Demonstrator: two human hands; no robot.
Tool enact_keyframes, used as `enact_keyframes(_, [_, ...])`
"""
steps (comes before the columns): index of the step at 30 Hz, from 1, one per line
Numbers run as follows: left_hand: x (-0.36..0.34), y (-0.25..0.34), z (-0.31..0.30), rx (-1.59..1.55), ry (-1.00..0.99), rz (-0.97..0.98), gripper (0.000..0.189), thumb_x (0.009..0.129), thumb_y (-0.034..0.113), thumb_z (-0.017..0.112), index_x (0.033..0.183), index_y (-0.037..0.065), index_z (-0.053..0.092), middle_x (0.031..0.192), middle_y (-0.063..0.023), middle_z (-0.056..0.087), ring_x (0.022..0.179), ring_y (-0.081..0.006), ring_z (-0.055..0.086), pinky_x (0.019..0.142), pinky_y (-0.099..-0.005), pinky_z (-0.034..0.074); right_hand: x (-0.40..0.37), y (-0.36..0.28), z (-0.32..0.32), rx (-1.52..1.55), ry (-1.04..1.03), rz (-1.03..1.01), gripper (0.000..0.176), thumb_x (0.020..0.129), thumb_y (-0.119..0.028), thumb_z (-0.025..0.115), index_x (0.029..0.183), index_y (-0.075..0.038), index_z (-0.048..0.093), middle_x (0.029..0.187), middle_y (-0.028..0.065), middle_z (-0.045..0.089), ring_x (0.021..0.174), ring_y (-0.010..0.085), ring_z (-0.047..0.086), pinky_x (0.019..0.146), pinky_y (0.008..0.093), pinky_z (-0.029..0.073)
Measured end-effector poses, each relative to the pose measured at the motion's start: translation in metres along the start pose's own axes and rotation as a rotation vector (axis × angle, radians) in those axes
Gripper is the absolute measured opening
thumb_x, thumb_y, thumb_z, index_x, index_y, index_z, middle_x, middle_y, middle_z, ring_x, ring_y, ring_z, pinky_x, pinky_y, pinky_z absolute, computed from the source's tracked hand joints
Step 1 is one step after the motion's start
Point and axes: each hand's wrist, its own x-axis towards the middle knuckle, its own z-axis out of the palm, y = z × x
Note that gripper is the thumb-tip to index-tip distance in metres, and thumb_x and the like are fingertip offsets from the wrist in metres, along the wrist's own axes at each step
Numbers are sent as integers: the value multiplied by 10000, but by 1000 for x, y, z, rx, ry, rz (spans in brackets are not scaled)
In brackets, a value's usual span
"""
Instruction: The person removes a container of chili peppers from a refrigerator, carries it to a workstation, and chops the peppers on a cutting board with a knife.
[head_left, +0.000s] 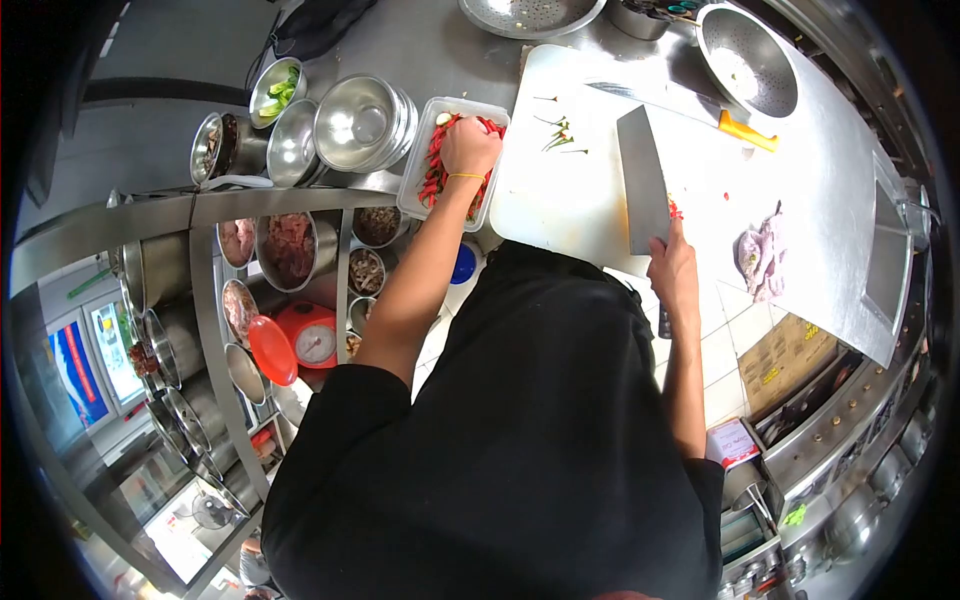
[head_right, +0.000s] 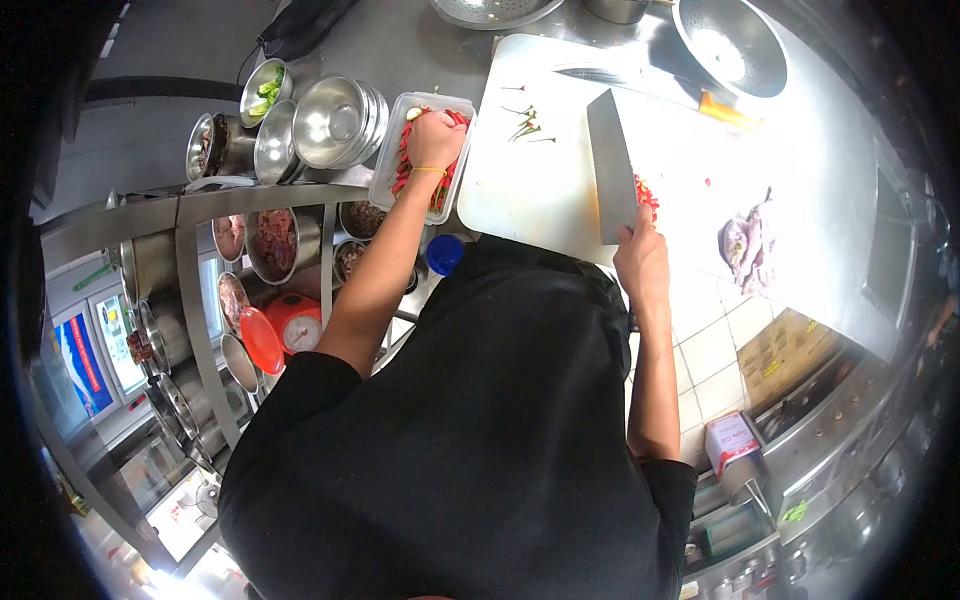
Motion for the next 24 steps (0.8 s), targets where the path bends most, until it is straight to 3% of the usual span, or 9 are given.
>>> enact_keyframes(4, [9,-10,-9,-14,-156,14,227,680,243,682,633,24,650,605,-152,628,559,-278,603,566,-390,475,0,3,-4,8,12,-9,293,855,-27,531,1117,43,421,839,329,616,859,491,596,717,521,462])
enact_keyframes(8, [-2,-28,-57,-600,-300,-128,146,741,102,713,811,-1,637,719,-50,652,596,-90,572,522,-234,429,-5,15,-10,96,51,10,287,849,-44,549,1108,52,471,841,336,609,853,498,592,712,509,465])
enact_keyframes(10, [-23,-3,-92,-637,-227,-6,134,797,-25,659,926,-15,624,817,-59,661,678,-93,601,590,-213,465,-5,30,-5,-5,141,-112,294,874,-58,537,1139,40,458,707,268,610,556,336,622,550,419,469])
enact_keyframes(12, [-48,24,-97,-671,-314,258,116,815,-65,630,921,-18,634,830,-56,662,760,-97,625,669,-224,500,-7,26,-11,0,119,-54,275,874,-55,539,1119,40,457,717,276,610,584,364,622,568,428,470])
enact_keyframes(13, [-64,48,-95,-625,-413,252,151,796,-80,642,934,-20,635,855,-55,670,795,-100,636,710,-225,514,-7,22,-14,12,88,-20,257,873,-51,541,1098,40,456,728,283,610,613,392,622,587,437,471])
enact_keyframes(15, [-92,72,-58,-605,-546,452,172,751,-47,689,912,-2,648,838,-67,669,750,-123,638,663,-257,498,-4,15,-18,-27,92,-77,240,873,-49,542,1077,38,454,733,289,610,652,423,614,604,456,466])
enact_keyframes(17, [-115,82,-8,-519,-614,680,137,723,8,705,846,17,645,803,-105,632,705,-238,619,634,-341,464,-3,7,-21,-60,106,-126,222,872,-48,544,1057,36,452,739,295,610,691,454,607,621,474,462])
enact_keyframes(20, [-133,93,27,-445,-491,799,113,704,5,687,804,31,640,791,-110,610,731,-307,596,656,-394,483,-1,-4,-23,-147,122,-170,211,872,-61,548,1031,25,439,745,296,613,740,479,595,636,513,453])
enact_keyframes(24, [-136,84,47,-509,-363,838,142,708,-20,661,841,29,659,840,-95,614,772,-293,601,688,-394,492,-1,-14,-19,-332,42,-139,274,872,-89,533,1094,-1,398,697,274,611,701,465,607,623,551,458])
